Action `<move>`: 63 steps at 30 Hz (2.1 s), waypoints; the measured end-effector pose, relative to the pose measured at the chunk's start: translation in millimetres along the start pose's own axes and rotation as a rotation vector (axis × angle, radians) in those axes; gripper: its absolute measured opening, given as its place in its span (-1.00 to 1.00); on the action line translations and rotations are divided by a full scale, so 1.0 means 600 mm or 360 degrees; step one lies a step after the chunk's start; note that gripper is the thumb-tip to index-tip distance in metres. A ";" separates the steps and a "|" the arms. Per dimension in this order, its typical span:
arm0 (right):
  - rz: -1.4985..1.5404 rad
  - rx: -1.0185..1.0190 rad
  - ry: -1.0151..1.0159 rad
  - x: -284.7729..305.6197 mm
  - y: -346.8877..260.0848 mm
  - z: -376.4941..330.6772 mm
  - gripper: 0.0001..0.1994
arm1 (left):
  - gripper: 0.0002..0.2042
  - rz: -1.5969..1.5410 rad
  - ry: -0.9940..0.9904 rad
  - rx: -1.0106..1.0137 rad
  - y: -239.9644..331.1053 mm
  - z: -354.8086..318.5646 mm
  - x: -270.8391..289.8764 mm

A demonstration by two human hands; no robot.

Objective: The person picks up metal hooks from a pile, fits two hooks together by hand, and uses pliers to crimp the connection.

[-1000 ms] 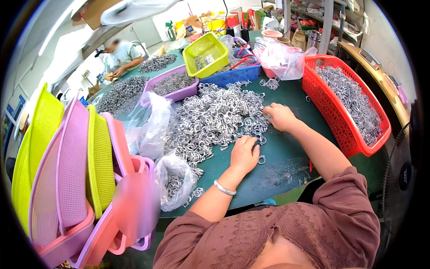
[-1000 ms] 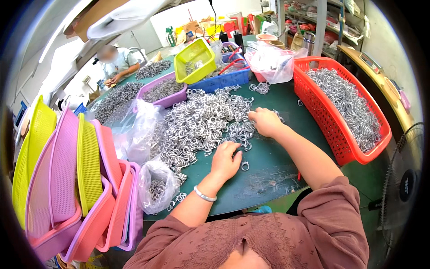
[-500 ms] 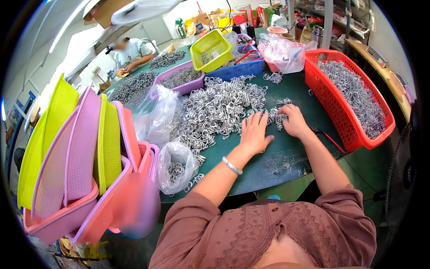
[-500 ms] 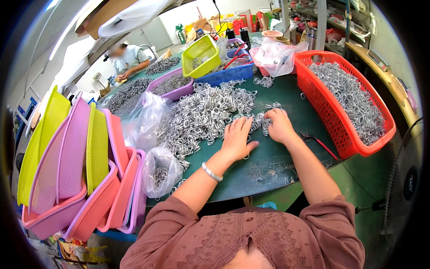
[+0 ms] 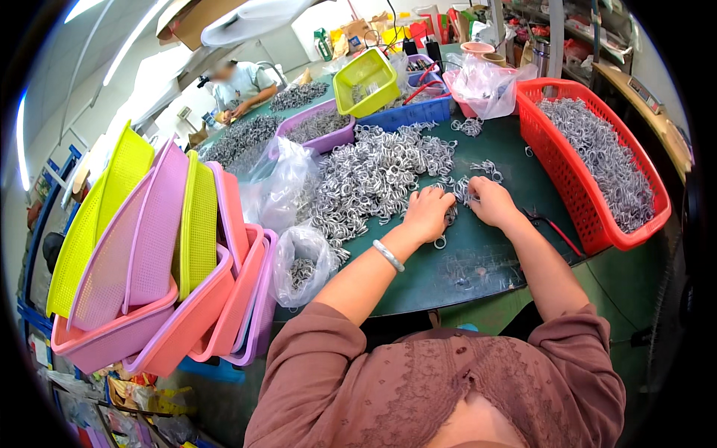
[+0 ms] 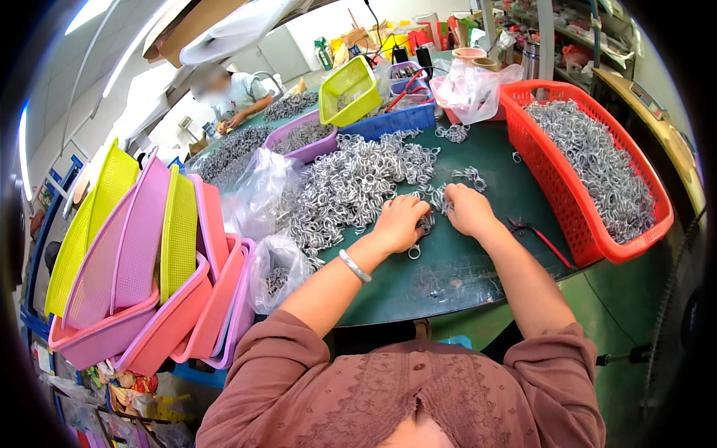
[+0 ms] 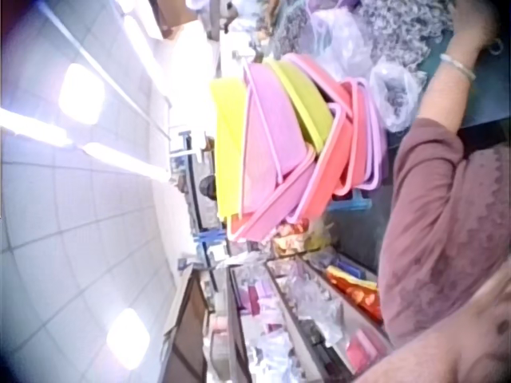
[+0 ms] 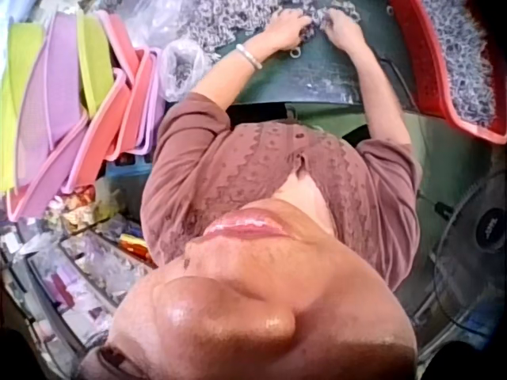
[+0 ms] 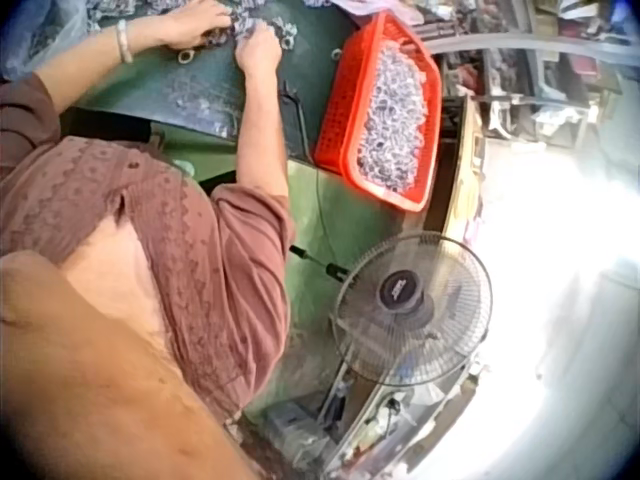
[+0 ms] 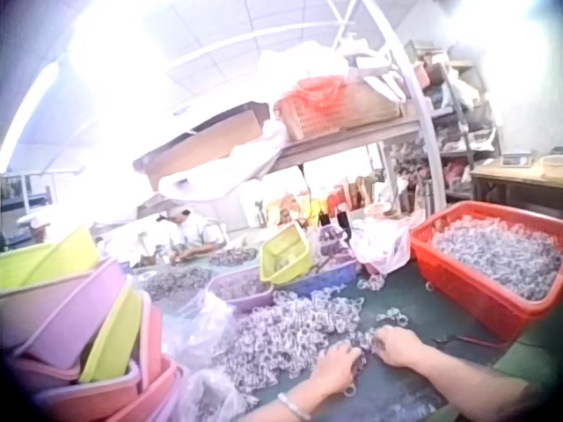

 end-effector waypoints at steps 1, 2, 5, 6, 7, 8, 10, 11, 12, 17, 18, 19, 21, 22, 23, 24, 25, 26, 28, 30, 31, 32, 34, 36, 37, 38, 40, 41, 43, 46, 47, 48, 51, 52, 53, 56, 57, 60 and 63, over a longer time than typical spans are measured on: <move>0.0098 0.0031 0.0059 0.006 0.000 -0.002 -0.80 | -0.66 -0.0017 0.0011 -0.0010 -0.001 0.001 0.004; 0.0144 0.0021 0.0062 0.010 0.001 -0.004 -0.80 | -0.67 -0.0119 -0.0012 0.0017 -0.005 0.004 0.002; 0.0256 0.0028 0.0129 0.027 0.003 -0.011 -0.77 | -0.68 -0.0328 -0.0088 0.0051 -0.004 0.009 -0.001; 0.0276 0.0060 0.0188 0.033 0.004 -0.011 -0.75 | -0.68 -0.0334 -0.0116 0.0032 0.000 0.009 0.000; 0.0290 0.0090 0.0229 0.037 -0.001 -0.016 -0.74 | -0.68 -0.0356 -0.0147 0.0024 0.005 0.003 -0.004; 0.0220 0.0082 0.0194 0.036 -0.007 -0.022 -0.70 | -0.66 -0.0288 -0.0026 -0.0048 0.013 -0.001 0.008; 0.0083 0.0070 0.0132 0.042 -0.021 -0.033 -0.63 | -0.64 -0.0141 0.0220 -0.0194 0.032 -0.011 0.032; -0.0067 0.0153 0.0137 0.034 -0.023 -0.045 -0.50 | -0.61 -0.0107 0.0225 -0.0133 0.026 -0.014 0.021; -0.0119 0.0113 0.0024 0.023 -0.021 -0.050 -0.48 | -0.62 -0.0062 0.0161 -0.0114 0.024 -0.015 0.009; -0.0104 0.0091 -0.0184 0.000 -0.002 -0.052 -0.52 | -0.72 0.0095 0.0022 -0.0168 0.026 -0.006 -0.007; -0.0060 0.0104 -0.0192 0.000 0.001 -0.052 -0.55 | -0.74 0.0060 -0.0009 -0.0170 0.028 -0.006 -0.010; -0.0013 0.0131 -0.0121 0.008 -0.002 -0.052 -0.58 | -0.76 0.0037 -0.0045 -0.0168 0.029 -0.008 -0.009; 0.0079 0.0184 0.0020 0.033 -0.011 -0.058 -0.63 | -0.81 -0.0050 0.0025 -0.0256 0.033 -0.011 -0.001; 0.0173 0.0194 0.0126 0.050 -0.017 -0.061 -0.65 | -0.81 -0.0178 -0.0007 -0.0236 0.034 -0.014 0.003; 0.0266 0.0202 0.0231 0.068 -0.025 -0.066 -0.66 | -0.81 -0.0306 -0.0039 -0.0215 0.037 -0.016 0.006; 0.0360 0.0210 0.0336 0.087 -0.033 -0.071 -0.67 | -0.81 -0.0435 -0.0070 -0.0194 0.041 -0.019 0.010; 0.0460 0.0263 0.0496 0.110 -0.048 -0.083 -0.68 | -0.79 -0.0530 -0.0026 -0.0236 0.053 -0.025 0.022; 0.0469 0.0285 0.0463 0.102 -0.051 -0.086 -0.68 | -0.80 -0.0551 -0.0059 -0.0244 0.057 -0.032 0.016; 0.0482 0.0334 0.0405 0.090 -0.050 -0.092 -0.67 | -0.81 -0.0590 -0.0118 -0.0266 0.068 -0.046 0.005; 0.0408 0.0305 0.0090 0.053 -0.021 -0.088 -0.67 | -0.74 -0.0407 -0.0199 -0.0401 0.094 -0.052 0.004; 0.0431 0.0290 0.0023 0.049 -0.018 -0.087 -0.67 | -0.74 -0.0415 -0.0177 -0.0405 0.099 -0.058 0.008; 0.0454 0.0275 -0.0044 0.049 -0.019 -0.088 -0.66 | -0.73 -0.0422 -0.0156 -0.0410 0.100 -0.061 0.013; 0.0580 0.0274 0.0258 0.089 -0.032 -0.097 -0.68 | -0.66 -0.0382 -0.0006 -0.0368 0.088 -0.062 0.021; 0.0798 0.0249 0.0524 0.113 -0.033 -0.110 -0.69 | -0.57 -0.0430 0.0129 -0.0264 0.077 -0.060 0.027; 0.0704 0.0350 0.0507 0.103 -0.037 -0.112 -0.67 | -0.53 -0.0494 0.0190 -0.0192 0.071 -0.052 0.032; 0.0745 0.0348 0.0458 0.100 -0.034 -0.113 -0.66 | -0.48 -0.0559 0.0251 -0.0122 0.066 -0.045 0.034; 0.0835 0.0336 0.0343 0.092 -0.039 -0.116 -0.62 | -0.40 -0.0582 0.0293 -0.0106 0.071 -0.037 0.036; 0.0927 0.0354 0.0427 0.108 -0.047 -0.115 -0.58 | -0.39 -0.0676 0.0291 -0.0106 0.077 -0.027 0.043; 0.1053 0.0331 0.0341 0.116 -0.060 -0.108 -0.57 | -0.51 -0.0781 0.0426 -0.0074 0.071 -0.017 0.044; 0.1261 0.0261 0.0191 0.098 -0.048 -0.109 -0.57 | -0.62 -0.0948 0.0177 0.0113 0.049 -0.018 0.000; 0.1275 0.0245 0.0221 0.099 -0.042 -0.111 -0.58 | -0.74 -0.0902 0.0273 0.0104 0.049 -0.019 0.006; 0.1290 0.0231 0.0250 0.103 -0.035 -0.112 -0.58 | -0.74 -0.0880 0.0334 0.0090 0.045 -0.014 0.013; 0.0965 0.0111 0.0104 0.087 -0.027 -0.106 -0.62 | -0.77 -0.0966 0.0459 0.0171 0.017 -0.027 0.010; 0.0838 0.0064 0.0043 0.082 -0.022 -0.104 -0.63 | -0.79 -0.0868 0.0484 0.0155 0.022 -0.028 0.027; 0.0781 0.0154 0.0074 0.075 -0.019 -0.103 -0.63 | -0.80 -0.0818 0.0504 0.0090 0.027 -0.027 0.038; 0.0738 0.0374 0.0167 0.079 -0.026 -0.112 -0.62 | -0.82 -0.0783 0.0580 -0.0014 0.038 -0.034 0.046; 0.0844 0.0352 0.0121 0.077 -0.025 -0.113 -0.61 | -0.82 -0.0791 0.0608 -0.0034 0.040 -0.038 0.046; 0.1171 0.0235 0.0066 0.078 -0.018 -0.116 -0.59 | -0.80 -0.1432 0.0260 0.0376 0.011 -0.043 -0.023; 0.1266 0.0149 0.0153 0.080 -0.007 -0.119 -0.56 | -0.80 -0.2410 0.0251 0.0787 0.037 -0.053 -0.027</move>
Point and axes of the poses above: each hand's wrist, its own z-axis towards the middle knuckle, its own x-axis out of the back of the hand, y = z × x, the point moved 9 cm from there along z, towards the middle knuckle, and after that the axes turned 9 degrees about -x, right-handed, at the moved point
